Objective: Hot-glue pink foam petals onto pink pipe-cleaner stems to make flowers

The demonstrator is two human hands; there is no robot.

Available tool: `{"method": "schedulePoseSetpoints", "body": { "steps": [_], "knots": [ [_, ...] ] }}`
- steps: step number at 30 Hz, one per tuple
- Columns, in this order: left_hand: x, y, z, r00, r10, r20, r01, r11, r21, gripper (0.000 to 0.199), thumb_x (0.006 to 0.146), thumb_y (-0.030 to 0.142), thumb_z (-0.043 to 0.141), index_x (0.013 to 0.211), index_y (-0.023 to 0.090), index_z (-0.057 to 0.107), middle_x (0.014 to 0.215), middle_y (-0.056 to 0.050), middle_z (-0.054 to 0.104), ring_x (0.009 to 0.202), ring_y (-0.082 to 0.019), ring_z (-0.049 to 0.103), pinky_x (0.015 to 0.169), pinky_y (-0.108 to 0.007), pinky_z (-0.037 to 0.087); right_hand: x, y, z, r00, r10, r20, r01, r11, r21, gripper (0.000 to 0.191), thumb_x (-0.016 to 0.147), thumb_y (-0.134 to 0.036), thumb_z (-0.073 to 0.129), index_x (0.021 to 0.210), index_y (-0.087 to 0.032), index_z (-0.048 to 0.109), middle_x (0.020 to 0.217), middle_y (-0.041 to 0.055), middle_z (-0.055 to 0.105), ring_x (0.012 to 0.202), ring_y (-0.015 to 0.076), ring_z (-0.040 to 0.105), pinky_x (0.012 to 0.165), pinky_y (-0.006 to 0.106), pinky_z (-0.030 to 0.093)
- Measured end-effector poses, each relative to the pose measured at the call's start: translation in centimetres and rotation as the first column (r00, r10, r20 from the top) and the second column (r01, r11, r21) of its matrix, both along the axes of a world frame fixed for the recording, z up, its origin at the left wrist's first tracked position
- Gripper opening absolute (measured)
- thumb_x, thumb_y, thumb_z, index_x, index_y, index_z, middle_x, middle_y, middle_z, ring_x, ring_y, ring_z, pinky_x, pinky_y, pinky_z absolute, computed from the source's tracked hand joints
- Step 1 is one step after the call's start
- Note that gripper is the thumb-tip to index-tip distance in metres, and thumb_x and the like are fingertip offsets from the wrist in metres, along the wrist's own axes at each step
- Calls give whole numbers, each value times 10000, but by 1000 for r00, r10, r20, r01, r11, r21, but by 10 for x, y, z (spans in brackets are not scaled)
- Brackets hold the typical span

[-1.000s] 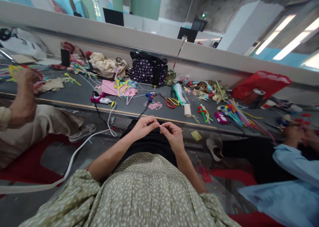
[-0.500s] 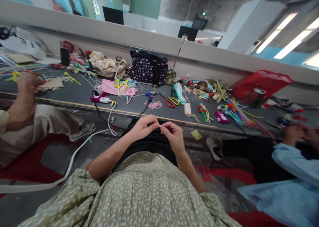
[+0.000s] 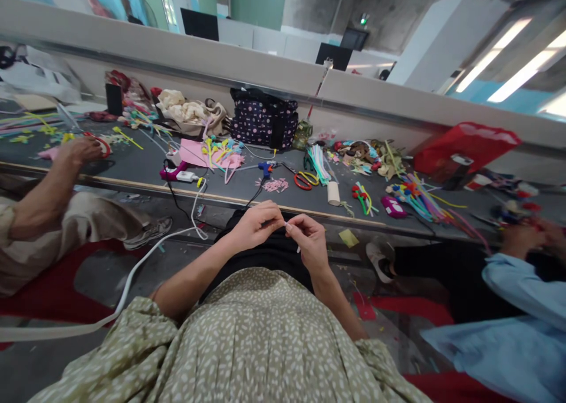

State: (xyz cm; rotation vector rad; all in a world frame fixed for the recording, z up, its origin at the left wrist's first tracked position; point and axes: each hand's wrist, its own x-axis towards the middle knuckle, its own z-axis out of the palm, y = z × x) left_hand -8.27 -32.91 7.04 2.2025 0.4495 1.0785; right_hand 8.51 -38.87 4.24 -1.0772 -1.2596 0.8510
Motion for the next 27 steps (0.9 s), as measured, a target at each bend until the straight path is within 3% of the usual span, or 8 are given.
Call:
{"method": "schedulePoseSetpoints", "body": {
  "steps": [4,6,9,12,16,22,27],
  "knots": [
    [-3,10,1,994,71,79,-58,986,-154,265,863,374,583,732,155,654,715,-35,595,691,-138,526,678,-262,402,5,6,3,995,66,75,-64,997,-33,170,805,-360,670,789,-191,663,670,0,663,622,129,568,633,248,439],
    [-3,19,-3,987,109,120,-73,960,-271,297,844,408,604,714,145,658,688,-21,590,664,-127,517,656,-250,398,7,9,3,991,60,116,-55,997,-46,195,819,-380,654,798,-186,661,653,0,668,552,110,531,562,233,413],
    [-1,30,-15,949,189,252,-35,858,-513,353,836,464,601,742,132,673,677,-27,620,658,-130,544,681,-252,431,4,11,1,995,12,99,-7,999,-52,242,843,-422,614,823,-182,641,619,-4,660,423,76,425,432,214,323],
    [5,33,-29,910,198,365,113,728,-676,346,773,469,679,843,132,708,784,-54,682,697,-137,591,716,-261,473,-3,15,-4,998,-23,59,26,998,-52,276,845,-453,599,821,-179,623,617,6,665,381,67,410,387,206,288],
    [16,30,-40,860,245,448,199,647,-736,321,698,389,768,907,150,721,918,-60,707,760,-131,622,769,-261,494,-11,23,-11,999,10,31,-8,997,-81,297,841,-475,592,826,-179,621,612,12,672,342,63,401,355,203,272],
    [13,42,-35,794,317,518,270,580,-769,243,652,337,800,720,140,676,736,-28,685,684,-120,624,728,-252,506,-13,24,-18,988,141,-56,-150,968,-202,319,819,-480,592,833,-167,648,529,1,647,284,48,346,309,191,197],
    [6,48,-35,818,280,503,296,545,-784,298,688,352,782,863,123,705,918,-90,714,799,-157,660,798,-285,517,-13,26,-19,967,155,-201,-203,947,-247,335,813,-492,590,808,-159,632,502,6,644,268,37,336,296,168,158]
  ]
}}
